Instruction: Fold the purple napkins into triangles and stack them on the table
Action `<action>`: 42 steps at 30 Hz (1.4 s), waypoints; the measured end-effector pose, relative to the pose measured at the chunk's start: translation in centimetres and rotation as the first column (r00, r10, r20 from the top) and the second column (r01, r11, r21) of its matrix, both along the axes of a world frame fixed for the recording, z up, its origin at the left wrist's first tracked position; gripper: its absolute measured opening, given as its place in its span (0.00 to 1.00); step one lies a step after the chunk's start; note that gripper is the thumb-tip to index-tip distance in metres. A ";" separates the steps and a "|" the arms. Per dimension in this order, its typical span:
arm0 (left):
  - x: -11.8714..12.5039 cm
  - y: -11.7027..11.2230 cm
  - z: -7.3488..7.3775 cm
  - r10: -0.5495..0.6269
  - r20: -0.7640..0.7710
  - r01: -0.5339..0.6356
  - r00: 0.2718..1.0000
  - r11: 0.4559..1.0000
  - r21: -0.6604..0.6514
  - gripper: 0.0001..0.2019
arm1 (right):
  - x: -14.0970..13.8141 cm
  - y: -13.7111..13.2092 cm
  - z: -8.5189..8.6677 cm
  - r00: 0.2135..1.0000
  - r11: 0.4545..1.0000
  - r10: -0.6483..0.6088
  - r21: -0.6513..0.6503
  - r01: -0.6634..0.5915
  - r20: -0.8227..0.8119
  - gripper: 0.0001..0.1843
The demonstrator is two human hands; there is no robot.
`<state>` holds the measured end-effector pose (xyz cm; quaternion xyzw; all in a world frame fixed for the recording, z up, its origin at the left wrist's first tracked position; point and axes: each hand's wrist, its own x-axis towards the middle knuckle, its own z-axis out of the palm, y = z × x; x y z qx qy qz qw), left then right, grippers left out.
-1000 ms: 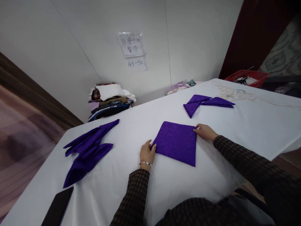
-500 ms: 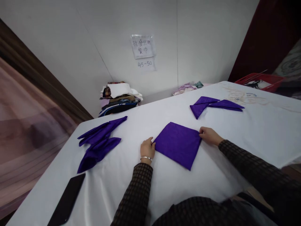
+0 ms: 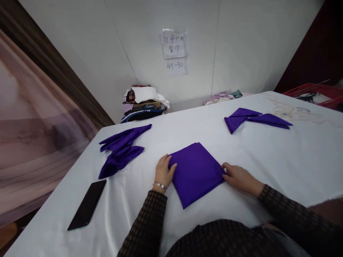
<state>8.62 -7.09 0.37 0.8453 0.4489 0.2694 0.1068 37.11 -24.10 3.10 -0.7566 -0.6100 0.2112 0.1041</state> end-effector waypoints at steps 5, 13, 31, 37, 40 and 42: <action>1.4 -6.2 0.3 -0.259 -0.227 0.250 0.939 0.966 -0.065 0.26 | 0.2 1.2 1.6 0.983 0.989 0.104 0.087 -0.118 0.154 0.09; 1.5 -7.3 0.0 -0.290 -0.328 0.260 0.899 0.957 -0.131 0.28 | -0.2 6.6 1.3 0.980 0.991 0.095 0.081 -0.110 0.175 0.12; 1.5 -7.2 0.2 -0.301 -0.278 0.279 0.912 0.953 -0.117 0.28 | -0.8 6.5 -0.2 0.998 0.990 0.052 0.130 -0.056 0.038 0.04; 1.4 -7.2 0.2 -0.309 -0.249 0.292 0.918 0.951 -0.102 0.28 | -0.6 6.1 -0.8 0.998 0.966 0.057 0.254 -0.047 -0.034 0.03; 1.4 -7.2 0.4 -0.316 -0.247 0.301 0.916 0.949 -0.099 0.28 | -0.4 6.1 -1.3 0.980 0.966 0.030 0.259 0.022 -0.195 0.02; 1.4 -7.2 0.4 -0.324 -0.243 0.311 0.914 0.946 -0.091 0.28 | -0.4 6.0 -1.4 0.945 0.960 0.013 0.270 0.080 -0.328 0.04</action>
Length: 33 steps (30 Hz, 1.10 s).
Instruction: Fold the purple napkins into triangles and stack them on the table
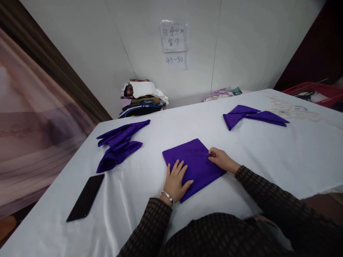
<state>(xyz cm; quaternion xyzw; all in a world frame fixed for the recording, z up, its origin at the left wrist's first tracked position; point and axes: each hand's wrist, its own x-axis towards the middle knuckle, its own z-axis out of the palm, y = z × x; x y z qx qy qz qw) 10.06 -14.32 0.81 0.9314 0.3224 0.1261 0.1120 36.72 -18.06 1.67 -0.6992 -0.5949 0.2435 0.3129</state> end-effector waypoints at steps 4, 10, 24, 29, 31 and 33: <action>0.0 -0.1 0.0 -0.034 0.009 0.033 0.999 0.999 0.024 0.28 | 0.1 -0.3 0.0 0.990 0.996 -0.066 0.045 0.072 -0.128 0.13; 0.1 -0.2 0.0 -0.068 -0.043 0.067 0.997 0.997 -0.045 0.29 | 0.6 -0.4 -0.7 0.998 0.998 -0.061 -0.003 0.061 -0.008 0.22; 0.0 -0.2 -0.5 -0.058 -0.067 0.055 0.996 0.997 -0.052 0.30 | 0.9 -0.8 0.1 0.939 0.998 -0.016 -0.057 0.037 0.344 0.23; 0.1 -0.3 -0.2 -0.057 -0.067 0.054 0.996 0.997 -0.051 0.30 | -2.0 -1.5 1.0 0.916 0.979 0.117 0.110 -0.171 0.383 0.24; 0.1 -0.3 -0.2 -0.052 -0.065 0.048 0.997 0.997 -0.054 0.30 | -3.9 -1.9 0.6 0.897 0.944 0.238 0.130 -0.304 0.374 0.27; 0.1 -0.3 -0.2 -0.045 -0.060 0.041 0.997 0.997 -0.068 0.29 | -5.4 -2.3 -0.2 0.851 0.912 0.329 0.094 -0.399 0.410 0.31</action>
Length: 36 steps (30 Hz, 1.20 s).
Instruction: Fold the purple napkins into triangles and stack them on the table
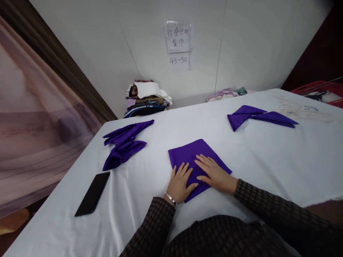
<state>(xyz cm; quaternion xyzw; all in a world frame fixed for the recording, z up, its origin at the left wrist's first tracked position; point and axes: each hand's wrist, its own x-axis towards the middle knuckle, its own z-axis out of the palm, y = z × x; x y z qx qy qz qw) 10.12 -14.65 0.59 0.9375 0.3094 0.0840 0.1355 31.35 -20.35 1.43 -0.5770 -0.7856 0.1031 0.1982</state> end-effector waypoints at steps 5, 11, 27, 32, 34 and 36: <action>0.0 0.1 0.0 0.063 0.026 -0.062 0.998 0.998 -0.029 0.28 | -0.8 -0.3 -2.3 0.990 1.000 -0.001 -0.004 0.002 0.144 0.33; 0.1 3.4 0.6 0.259 -0.012 -0.258 0.966 0.964 0.059 0.30 | -0.4 -0.2 -2.6 0.983 1.000 -0.005 0.004 0.005 0.181 0.34; 0.7 3.3 1.3 0.291 -0.055 -0.282 0.955 0.951 0.129 0.32 | -0.6 -0.1 -2.7 0.981 1.000 -0.003 -0.016 0.006 0.193 0.35; 1.2 0.5 -0.2 0.190 -0.106 -0.179 0.976 0.978 0.108 0.33 | -0.3 -0.1 -2.2 0.987 0.996 0.005 -0.086 0.009 0.159 0.35; 1.1 0.4 -0.7 0.195 -0.112 -0.183 0.974 0.977 0.108 0.33 | 0.1 0.1 -1.6 0.992 0.990 0.016 -0.138 0.001 0.123 0.35; 1.1 0.6 -0.8 0.198 -0.116 -0.186 0.973 0.976 0.110 0.33 | 0.8 0.7 -0.6 0.995 0.987 0.019 -0.164 -0.003 0.093 0.36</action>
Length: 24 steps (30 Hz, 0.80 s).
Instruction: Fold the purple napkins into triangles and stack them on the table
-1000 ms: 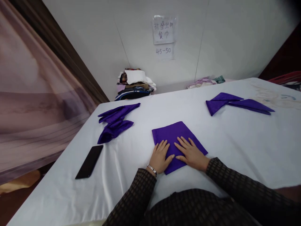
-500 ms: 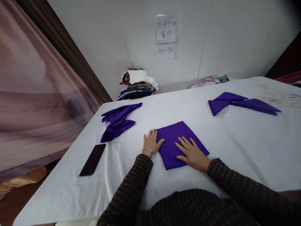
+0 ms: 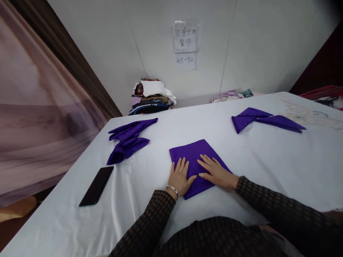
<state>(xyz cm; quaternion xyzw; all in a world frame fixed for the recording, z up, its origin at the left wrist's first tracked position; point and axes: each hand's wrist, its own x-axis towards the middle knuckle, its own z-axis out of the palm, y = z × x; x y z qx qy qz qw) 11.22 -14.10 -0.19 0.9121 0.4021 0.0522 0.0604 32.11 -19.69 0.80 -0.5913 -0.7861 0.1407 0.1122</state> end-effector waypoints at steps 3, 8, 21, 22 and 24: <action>0.0 0.1 0.1 0.000 0.000 0.000 1.000 1.000 -0.001 0.34 | 0.8 2.0 1.4 1.000 0.999 -0.005 0.037 0.004 0.018 0.37; 0.0 0.0 0.1 0.004 0.006 -0.004 1.000 1.000 0.000 0.34 | 1.1 7.2 1.4 0.993 0.996 0.000 0.087 -0.010 0.117 0.39; 0.4 4.2 2.3 0.177 -0.017 -0.176 0.984 0.984 0.024 0.36 | 1.9 10.1 -2.3 0.990 0.990 -0.019 0.143 -0.002 0.142 0.42; 0.2 4.9 2.0 0.212 -0.039 -0.211 0.977 0.977 0.018 0.37 | 1.9 10.1 -2.2 0.990 0.990 -0.021 0.140 0.001 0.142 0.42; -0.1 5.8 1.2 0.258 -0.077 -0.260 0.963 0.966 -0.011 0.38 | 1.8 10.0 -2.2 0.989 0.991 -0.022 0.132 0.003 0.143 0.42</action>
